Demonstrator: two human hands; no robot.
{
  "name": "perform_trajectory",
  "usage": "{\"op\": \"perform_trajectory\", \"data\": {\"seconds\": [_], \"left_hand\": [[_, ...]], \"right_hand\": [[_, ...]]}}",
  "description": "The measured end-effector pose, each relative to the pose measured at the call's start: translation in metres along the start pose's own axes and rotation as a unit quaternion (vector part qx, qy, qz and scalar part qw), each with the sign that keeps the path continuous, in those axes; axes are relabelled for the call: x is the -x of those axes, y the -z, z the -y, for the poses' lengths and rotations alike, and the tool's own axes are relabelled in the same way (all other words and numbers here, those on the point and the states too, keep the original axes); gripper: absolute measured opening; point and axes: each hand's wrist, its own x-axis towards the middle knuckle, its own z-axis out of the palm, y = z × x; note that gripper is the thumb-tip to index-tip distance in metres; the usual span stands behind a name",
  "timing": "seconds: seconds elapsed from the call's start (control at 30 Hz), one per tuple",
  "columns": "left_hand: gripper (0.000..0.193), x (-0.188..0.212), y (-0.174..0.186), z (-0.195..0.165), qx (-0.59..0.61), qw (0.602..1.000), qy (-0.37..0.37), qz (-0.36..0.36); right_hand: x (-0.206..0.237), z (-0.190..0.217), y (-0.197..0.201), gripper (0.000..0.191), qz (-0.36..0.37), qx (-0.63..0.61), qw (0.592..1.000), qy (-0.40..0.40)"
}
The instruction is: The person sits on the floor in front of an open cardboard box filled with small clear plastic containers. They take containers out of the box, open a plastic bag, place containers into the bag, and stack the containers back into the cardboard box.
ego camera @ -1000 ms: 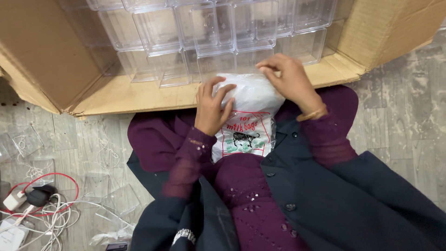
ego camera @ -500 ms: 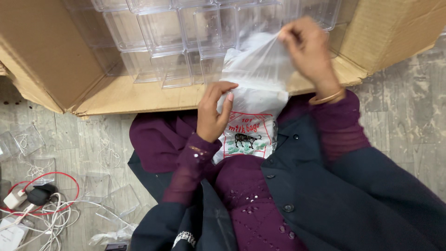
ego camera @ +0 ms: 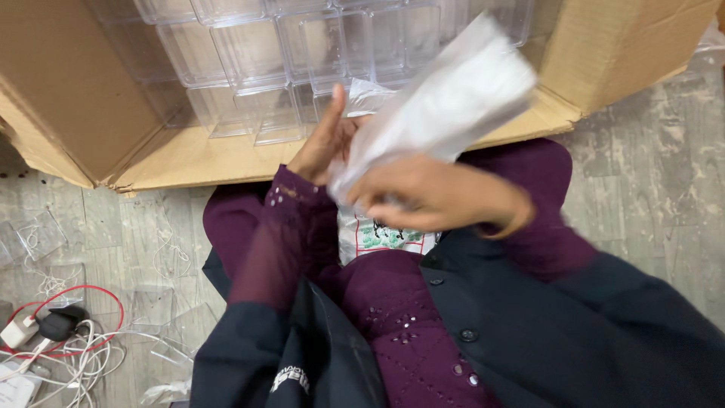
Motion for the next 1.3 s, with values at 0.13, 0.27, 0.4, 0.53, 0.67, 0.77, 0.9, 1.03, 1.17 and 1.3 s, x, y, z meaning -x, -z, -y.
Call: {"op": "perform_trajectory", "data": {"seconds": [0.13, 0.27, 0.4, 0.53, 0.67, 0.77, 0.9, 1.03, 1.17, 1.3], "left_hand": [[0.073, -0.009, 0.015, 0.005, -0.140, 0.989, 0.025, -0.039], [0.034, -0.023, 0.025, 0.020, -0.292, 0.953, -0.033, -0.077], [0.024, -0.024, 0.029, 0.028, -0.383, 0.909, -0.109, -0.124], [0.025, -0.005, 0.027, 0.014, -0.367, 0.908, -0.158, -0.122], [0.024, 0.005, 0.022, -0.001, -0.363, 0.909, -0.169, -0.112], [0.027, -0.006, 0.021, 0.003, -0.323, 0.912, -0.198, -0.160], [0.014, -0.032, 0.025, 0.019, -0.304, 0.888, -0.247, -0.242], [0.017, -0.045, 0.031, 0.030, -0.237, 0.893, -0.292, -0.248], [0.014, -0.046, 0.030, 0.033, -0.160, 0.922, -0.263, -0.234], [0.022, -0.041, 0.031, 0.024, -0.169, 0.952, -0.197, -0.162]], "right_hand": [[-0.018, -0.026, -0.046, 0.019, 0.116, -0.126, 0.983, -0.068], [-0.017, -0.051, -0.064, 0.021, 0.128, -0.139, 0.980, -0.059], [0.004, -0.062, -0.050, 0.021, -0.001, -0.112, 0.991, -0.072], [0.029, -0.081, 0.000, 0.026, -0.319, 0.032, 0.933, -0.164], [0.037, -0.104, 0.022, 0.021, -0.247, -0.101, 0.936, -0.230], [0.035, -0.116, 0.017, 0.012, -0.246, -0.117, 0.925, -0.266], [0.031, -0.117, 0.009, 0.011, -0.269, -0.090, 0.917, -0.281], [0.031, -0.110, 0.002, 0.013, -0.303, -0.024, 0.903, -0.304], [0.033, -0.121, -0.002, 0.013, -0.334, -0.114, 0.904, -0.242], [0.043, -0.146, -0.004, 0.013, -0.362, -0.337, 0.846, -0.200]]}}
